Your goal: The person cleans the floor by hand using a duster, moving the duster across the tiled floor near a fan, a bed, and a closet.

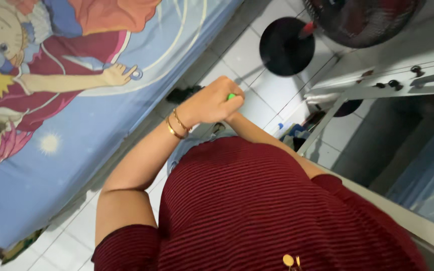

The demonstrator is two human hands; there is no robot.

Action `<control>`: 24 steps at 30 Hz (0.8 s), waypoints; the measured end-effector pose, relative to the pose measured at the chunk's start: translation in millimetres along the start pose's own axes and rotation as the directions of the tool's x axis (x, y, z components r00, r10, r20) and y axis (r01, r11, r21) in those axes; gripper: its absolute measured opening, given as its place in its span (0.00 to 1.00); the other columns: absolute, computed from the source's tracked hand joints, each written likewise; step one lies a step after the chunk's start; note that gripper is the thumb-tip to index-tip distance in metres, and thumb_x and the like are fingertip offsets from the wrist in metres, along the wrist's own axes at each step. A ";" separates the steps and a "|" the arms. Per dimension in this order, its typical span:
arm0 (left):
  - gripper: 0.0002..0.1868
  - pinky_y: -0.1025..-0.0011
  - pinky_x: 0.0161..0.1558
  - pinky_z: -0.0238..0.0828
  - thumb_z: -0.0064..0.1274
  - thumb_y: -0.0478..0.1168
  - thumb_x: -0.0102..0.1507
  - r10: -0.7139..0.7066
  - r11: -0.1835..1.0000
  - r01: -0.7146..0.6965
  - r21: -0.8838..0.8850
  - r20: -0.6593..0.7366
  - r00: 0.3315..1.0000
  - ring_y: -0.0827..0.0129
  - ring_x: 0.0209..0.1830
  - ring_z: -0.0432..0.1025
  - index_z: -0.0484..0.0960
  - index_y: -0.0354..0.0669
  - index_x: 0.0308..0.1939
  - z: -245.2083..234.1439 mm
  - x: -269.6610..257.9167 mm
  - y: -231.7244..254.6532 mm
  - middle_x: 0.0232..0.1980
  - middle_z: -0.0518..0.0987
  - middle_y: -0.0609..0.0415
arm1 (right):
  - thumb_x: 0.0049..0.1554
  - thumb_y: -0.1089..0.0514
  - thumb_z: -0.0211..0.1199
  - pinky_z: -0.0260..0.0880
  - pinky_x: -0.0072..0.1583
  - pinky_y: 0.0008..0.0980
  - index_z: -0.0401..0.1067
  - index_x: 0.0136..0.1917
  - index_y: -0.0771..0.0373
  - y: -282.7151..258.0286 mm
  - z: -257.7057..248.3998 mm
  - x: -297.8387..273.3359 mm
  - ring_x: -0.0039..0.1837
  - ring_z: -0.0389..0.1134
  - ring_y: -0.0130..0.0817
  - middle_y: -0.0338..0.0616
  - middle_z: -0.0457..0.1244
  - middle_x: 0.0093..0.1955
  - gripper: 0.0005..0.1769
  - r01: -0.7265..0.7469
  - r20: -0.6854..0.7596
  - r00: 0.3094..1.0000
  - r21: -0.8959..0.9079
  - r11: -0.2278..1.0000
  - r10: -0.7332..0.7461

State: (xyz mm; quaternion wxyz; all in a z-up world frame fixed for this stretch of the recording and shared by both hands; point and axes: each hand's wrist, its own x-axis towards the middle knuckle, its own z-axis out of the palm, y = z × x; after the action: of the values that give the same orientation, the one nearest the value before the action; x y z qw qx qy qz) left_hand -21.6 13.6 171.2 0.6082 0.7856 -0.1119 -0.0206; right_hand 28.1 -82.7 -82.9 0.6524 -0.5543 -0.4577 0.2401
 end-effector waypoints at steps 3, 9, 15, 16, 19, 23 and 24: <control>0.14 0.62 0.28 0.63 0.43 0.40 0.57 0.119 0.993 -0.119 0.028 -0.014 0.993 0.59 0.19 0.62 0.71 0.33 0.20 12.9 7.0 -10.8 0.20 0.69 0.44 | 0.60 0.60 0.64 0.65 0.57 0.37 0.64 0.49 0.64 14.1 -30.0 -22.1 0.51 0.60 0.38 0.43 0.59 0.47 0.10 -0.036 -0.135 0.990 0.034 0.999 0.040; 0.10 0.41 0.49 0.57 0.48 0.37 0.52 0.473 0.872 -0.423 0.246 -0.207 0.856 0.48 0.24 0.67 0.72 0.36 0.18 67.3 36.6 -63.4 0.20 0.71 0.45 | 0.62 0.62 0.65 0.66 0.58 0.37 0.63 0.47 0.64 88.5 -120.2 -33.8 0.48 0.57 0.34 0.41 0.56 0.44 0.11 -0.134 -0.365 0.924 -0.042 0.990 0.110; 0.11 0.58 0.32 0.67 0.50 0.39 0.50 0.215 0.955 -0.226 0.192 0.073 0.974 0.46 0.21 0.66 0.74 0.33 0.19 79.8 54.8 -102.6 0.20 0.71 0.41 | 0.64 0.62 0.65 0.72 0.66 0.36 0.61 0.46 0.64 96.7 -144.7 -37.3 0.47 0.57 0.28 0.37 0.55 0.44 0.12 -0.120 -0.368 0.791 0.691 0.713 0.489; 0.11 0.59 0.31 0.67 0.50 0.40 0.49 0.245 0.954 -0.256 0.159 0.084 0.966 0.46 0.21 0.66 0.74 0.33 0.20 83.0 51.3 -95.9 0.20 0.72 0.42 | 0.64 0.60 0.66 0.68 0.60 0.34 0.62 0.46 0.65 93.5 -138.2 -41.1 0.45 0.57 0.30 0.41 0.56 0.43 0.13 -0.306 -0.454 0.764 0.370 0.877 0.458; 0.10 0.59 0.34 0.69 0.50 0.40 0.51 0.365 0.927 -0.372 0.053 0.104 0.925 0.50 0.21 0.69 0.77 0.35 0.21 80.0 46.2 -71.1 0.21 0.75 0.43 | 0.65 0.56 0.64 0.62 0.53 0.31 0.65 0.51 0.66 76.0 -110.6 -84.5 0.48 0.59 0.35 0.47 0.60 0.47 0.12 -0.496 -0.488 0.809 -0.267 0.827 0.328; 0.13 0.63 0.29 0.65 0.49 0.41 0.52 0.232 0.973 -0.226 -0.057 0.151 0.961 0.52 0.20 0.66 0.76 0.31 0.22 53.8 42.5 -50.4 0.21 0.72 0.39 | 0.61 0.60 0.58 0.67 0.64 0.29 0.68 0.63 0.63 53.9 -84.9 -114.2 0.62 0.65 0.31 0.39 0.65 0.59 0.16 -0.251 -0.454 0.836 0.182 0.951 0.307; 0.13 0.65 0.30 0.67 0.48 0.40 0.52 0.206 0.976 -0.195 -0.097 0.113 0.972 0.55 0.21 0.68 0.77 0.30 0.24 48.0 41.3 -49.5 0.23 0.74 0.40 | 0.59 0.61 0.58 0.69 0.63 0.29 0.68 0.63 0.62 51.2 -77.6 -112.8 0.63 0.65 0.30 0.37 0.65 0.59 0.19 -0.210 -0.507 0.795 0.284 0.936 0.332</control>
State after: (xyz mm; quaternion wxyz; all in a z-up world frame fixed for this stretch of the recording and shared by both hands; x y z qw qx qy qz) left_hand 18.0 -28.7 115.4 0.6323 0.7407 -0.2267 -0.0120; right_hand 52.6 -200.5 -166.0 0.7697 -0.5865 -0.1387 0.2106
